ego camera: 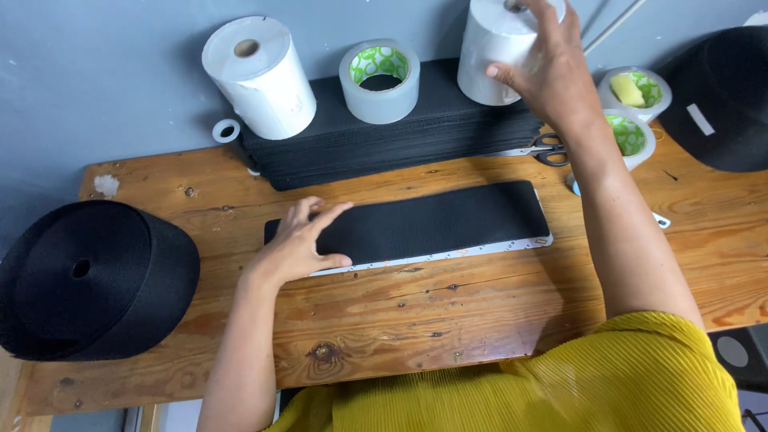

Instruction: A person uses a blue spatula tool to smooth a black strip onto a white base and then organizes various tape and paper rolls on a wooden workbench.

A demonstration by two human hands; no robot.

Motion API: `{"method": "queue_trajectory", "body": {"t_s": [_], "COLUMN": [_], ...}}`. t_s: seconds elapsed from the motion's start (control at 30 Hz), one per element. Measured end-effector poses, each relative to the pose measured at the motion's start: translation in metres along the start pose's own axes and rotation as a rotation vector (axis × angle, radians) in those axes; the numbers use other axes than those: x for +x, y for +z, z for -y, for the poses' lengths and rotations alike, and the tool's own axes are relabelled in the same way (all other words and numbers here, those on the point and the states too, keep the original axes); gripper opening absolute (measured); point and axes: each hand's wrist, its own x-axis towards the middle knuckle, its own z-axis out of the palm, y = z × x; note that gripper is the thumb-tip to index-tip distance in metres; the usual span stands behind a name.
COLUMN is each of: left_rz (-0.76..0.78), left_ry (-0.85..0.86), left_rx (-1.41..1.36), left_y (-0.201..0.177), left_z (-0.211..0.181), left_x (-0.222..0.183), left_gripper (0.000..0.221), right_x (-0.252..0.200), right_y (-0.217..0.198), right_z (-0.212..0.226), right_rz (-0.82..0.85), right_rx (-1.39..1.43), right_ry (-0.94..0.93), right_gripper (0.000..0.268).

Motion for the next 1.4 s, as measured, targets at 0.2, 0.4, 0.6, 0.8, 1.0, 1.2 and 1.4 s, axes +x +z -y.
{"method": "queue_trajectory", "body": {"t_s": [0.2,0.4,0.6,0.8,1.0,1.2,1.4], "left_rz": [0.045,-0.056,0.115,0.157,0.207,0.183,0.210], "left_ry": [0.007,0.197,0.042,0.049,0.016,0.014,-0.016], "left_rx": [0.062,0.139,0.129,0.160,0.164,0.165,0.164], "left_y": [0.003,0.024,0.021,0.025,0.023,0.025,0.022], "left_z": [-0.002,0.026,-0.010,-0.018,-0.024,-0.027,-0.032], "left_x": [0.002,0.018,0.002,-0.006,-0.010,-0.012,-0.014], "left_gripper": [0.103,0.123,0.121,0.126,0.124,0.122,0.120], "right_x": [-0.005,-0.016,-0.050,-0.085,-0.076,-0.071,-0.073], "right_y": [0.004,-0.006,-0.016,-0.033,-0.046,-0.055,-0.051], "right_z": [-0.008,0.004,0.011,0.006,0.028,0.025,0.020], "right_rz": [-0.062,-0.128,-0.146,0.087,0.614,0.725,0.812], "right_rx": [-0.056,-0.030,0.067,0.094,-0.017,-0.025,-0.041], "right_ry": [0.024,-0.052,-0.086,0.113,0.539,0.716,0.746], "right_gripper": [0.067,0.062,0.065,0.067,0.068,0.062,0.060]}}
